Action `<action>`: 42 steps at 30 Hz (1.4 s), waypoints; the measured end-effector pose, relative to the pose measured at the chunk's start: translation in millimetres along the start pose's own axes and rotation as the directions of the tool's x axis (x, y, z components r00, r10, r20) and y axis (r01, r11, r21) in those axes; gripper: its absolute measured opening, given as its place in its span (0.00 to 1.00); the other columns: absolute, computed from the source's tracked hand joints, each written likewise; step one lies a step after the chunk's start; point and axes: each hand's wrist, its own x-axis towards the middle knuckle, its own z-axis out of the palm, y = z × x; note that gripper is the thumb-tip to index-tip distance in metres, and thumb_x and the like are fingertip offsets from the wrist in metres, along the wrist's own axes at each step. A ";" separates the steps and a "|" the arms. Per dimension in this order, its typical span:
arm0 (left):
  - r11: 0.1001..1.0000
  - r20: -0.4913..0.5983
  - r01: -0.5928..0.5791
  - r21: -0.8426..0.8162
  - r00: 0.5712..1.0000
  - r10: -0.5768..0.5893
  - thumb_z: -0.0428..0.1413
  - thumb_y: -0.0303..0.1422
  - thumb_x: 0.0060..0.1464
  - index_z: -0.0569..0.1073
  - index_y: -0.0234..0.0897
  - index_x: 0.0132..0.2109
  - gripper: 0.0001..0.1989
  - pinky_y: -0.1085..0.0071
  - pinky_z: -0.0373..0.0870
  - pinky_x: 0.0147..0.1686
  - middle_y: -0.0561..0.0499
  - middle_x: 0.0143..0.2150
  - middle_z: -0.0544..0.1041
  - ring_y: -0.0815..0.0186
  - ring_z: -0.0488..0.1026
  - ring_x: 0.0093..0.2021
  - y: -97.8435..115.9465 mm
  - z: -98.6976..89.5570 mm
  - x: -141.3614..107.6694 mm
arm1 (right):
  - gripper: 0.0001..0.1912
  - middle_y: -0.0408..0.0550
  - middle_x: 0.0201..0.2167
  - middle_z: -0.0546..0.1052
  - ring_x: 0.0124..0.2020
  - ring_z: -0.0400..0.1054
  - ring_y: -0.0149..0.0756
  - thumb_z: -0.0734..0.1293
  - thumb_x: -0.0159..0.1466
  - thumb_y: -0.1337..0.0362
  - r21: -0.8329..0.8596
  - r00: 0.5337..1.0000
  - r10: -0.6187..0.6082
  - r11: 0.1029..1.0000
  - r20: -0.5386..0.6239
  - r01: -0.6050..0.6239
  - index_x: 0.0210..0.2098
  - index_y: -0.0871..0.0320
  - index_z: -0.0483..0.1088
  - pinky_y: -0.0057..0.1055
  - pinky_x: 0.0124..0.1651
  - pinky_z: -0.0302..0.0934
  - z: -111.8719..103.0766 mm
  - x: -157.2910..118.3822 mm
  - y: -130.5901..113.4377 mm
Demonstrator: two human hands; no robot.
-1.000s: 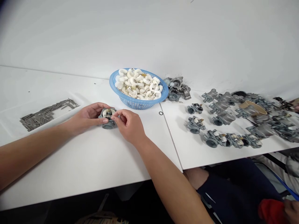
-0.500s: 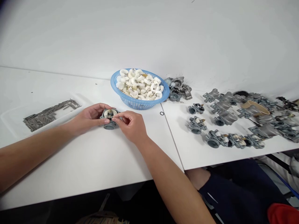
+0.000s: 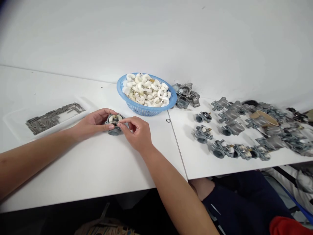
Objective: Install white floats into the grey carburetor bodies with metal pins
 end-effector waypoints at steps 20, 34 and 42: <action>0.985 -0.061 0.042 0.168 0.998 -0.033 0.68 0.40 0.51 0.74 0.41 0.59 0.30 0.60 0.73 0.52 0.40 0.58 0.74 0.53 0.72 0.55 2.2 2.6 -10.3 | 0.48 0.52 0.71 0.55 0.72 0.47 0.51 0.77 0.55 0.49 0.040 0.958 0.131 0.988 0.257 -0.146 0.69 0.50 0.55 0.51 0.70 0.51 -2.1 -10.7 24.5; 0.992 -0.166 0.007 0.123 0.986 0.014 0.67 0.42 0.51 0.72 0.37 0.54 0.26 0.53 0.66 0.61 0.40 0.60 0.72 0.51 0.70 0.60 1.2 13.9 -17.4 | 0.48 0.56 0.64 0.66 0.63 0.63 0.51 0.79 0.52 0.51 -0.019 0.926 0.274 0.960 0.260 -0.279 0.66 0.54 0.59 0.48 0.63 0.62 2.0 -9.2 11.2; 0.986 -0.117 0.104 0.130 0.989 -0.089 0.65 0.47 0.52 0.69 0.40 0.56 0.28 0.56 0.71 0.57 0.44 0.54 0.76 0.53 0.73 0.55 9.7 13.6 -17.2 | 0.42 0.54 0.60 0.70 0.60 0.66 0.47 0.78 0.55 0.52 -0.080 0.965 0.130 0.990 0.227 -0.114 0.64 0.55 0.62 0.43 0.62 0.62 4.3 -8.8 10.0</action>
